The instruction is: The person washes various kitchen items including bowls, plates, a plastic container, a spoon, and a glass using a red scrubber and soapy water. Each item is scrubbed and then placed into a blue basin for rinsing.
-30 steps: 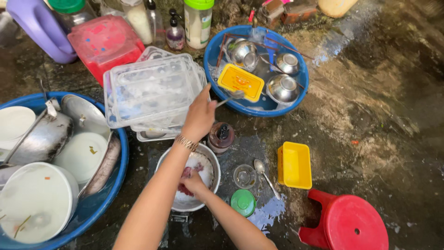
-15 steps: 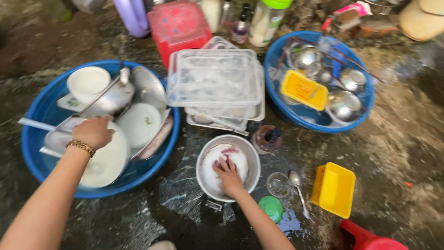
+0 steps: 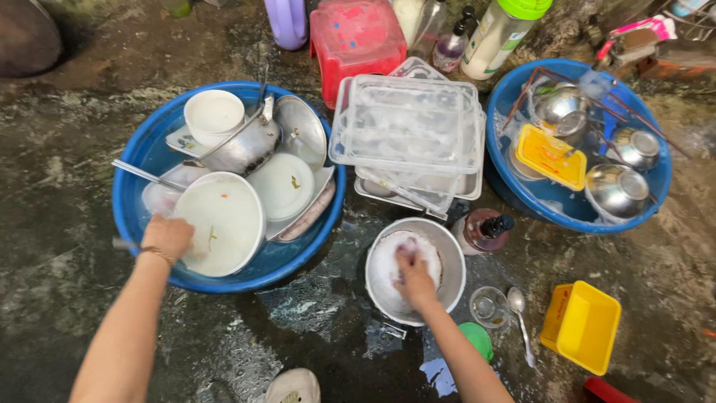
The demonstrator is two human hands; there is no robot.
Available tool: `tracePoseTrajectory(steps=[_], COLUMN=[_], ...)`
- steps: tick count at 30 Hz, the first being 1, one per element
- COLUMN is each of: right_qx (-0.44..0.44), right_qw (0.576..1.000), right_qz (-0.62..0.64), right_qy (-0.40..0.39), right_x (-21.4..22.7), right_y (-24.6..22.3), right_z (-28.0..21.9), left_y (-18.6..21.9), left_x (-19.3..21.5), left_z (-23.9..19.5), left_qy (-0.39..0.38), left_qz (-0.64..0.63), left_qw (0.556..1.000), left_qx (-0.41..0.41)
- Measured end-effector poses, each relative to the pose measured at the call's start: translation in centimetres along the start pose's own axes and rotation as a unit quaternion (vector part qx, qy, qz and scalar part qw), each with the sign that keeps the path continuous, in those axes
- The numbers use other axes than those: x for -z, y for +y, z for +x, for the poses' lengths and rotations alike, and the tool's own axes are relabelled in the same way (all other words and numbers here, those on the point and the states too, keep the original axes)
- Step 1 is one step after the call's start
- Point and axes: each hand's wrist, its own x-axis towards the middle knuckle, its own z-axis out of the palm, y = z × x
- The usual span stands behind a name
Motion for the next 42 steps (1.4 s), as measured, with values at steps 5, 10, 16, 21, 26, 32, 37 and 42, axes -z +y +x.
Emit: tracePoseTrajectory(steps=[5,10,16,21,26,32,37,42], right_qx=[-0.029,0.046,-0.179,-0.028,-0.098,-0.033,-0.067,-0.197], right_qw=[0.998,0.990,0.962,0.997,0.879,0.594,0.849,0.524], right_qz=[-0.001,-0.070,0.184,0.015,0.444,0.804,0.405,0.791], right_qy=[-0.058,0.113,-0.098,0.064,-0.144,-0.010,0.333,0.248], right_x=[-1.4,-2.6,-1.5,-3.6,-2.2,2.7,2.2,3.9], right_y=[2.0,3.1,2.3,0.6,-1.4,-6.8,-9.7,-8.4], right_z=[1.2,0.9,1.9,1.4,0.6,-3.2,0.5,1.7], left_y=[-0.5,1.4,1.3,8.8,16.5,26.8,33.5,33.7], left_x=[-1.3,-2.1,4.2,11.3,18.4,19.5,18.5,16.0], left_z=[-2.3,-3.2,-5.8,-11.1,-12.3,-11.9,-10.9,-10.0], left_qy=[-0.056,-0.104,-0.154,-0.284,-0.355,-0.244,-0.384,-0.451], left_qz=[-0.166,-0.245,-0.727,-0.952,-0.907,-0.834,-0.877,-0.855], left_qw=[0.984,0.962,0.669,0.011,0.175,0.468,0.274,0.243], left_qx=[-0.008,0.064,-0.029,-0.113,-0.147,-0.160,-0.092,-0.075])
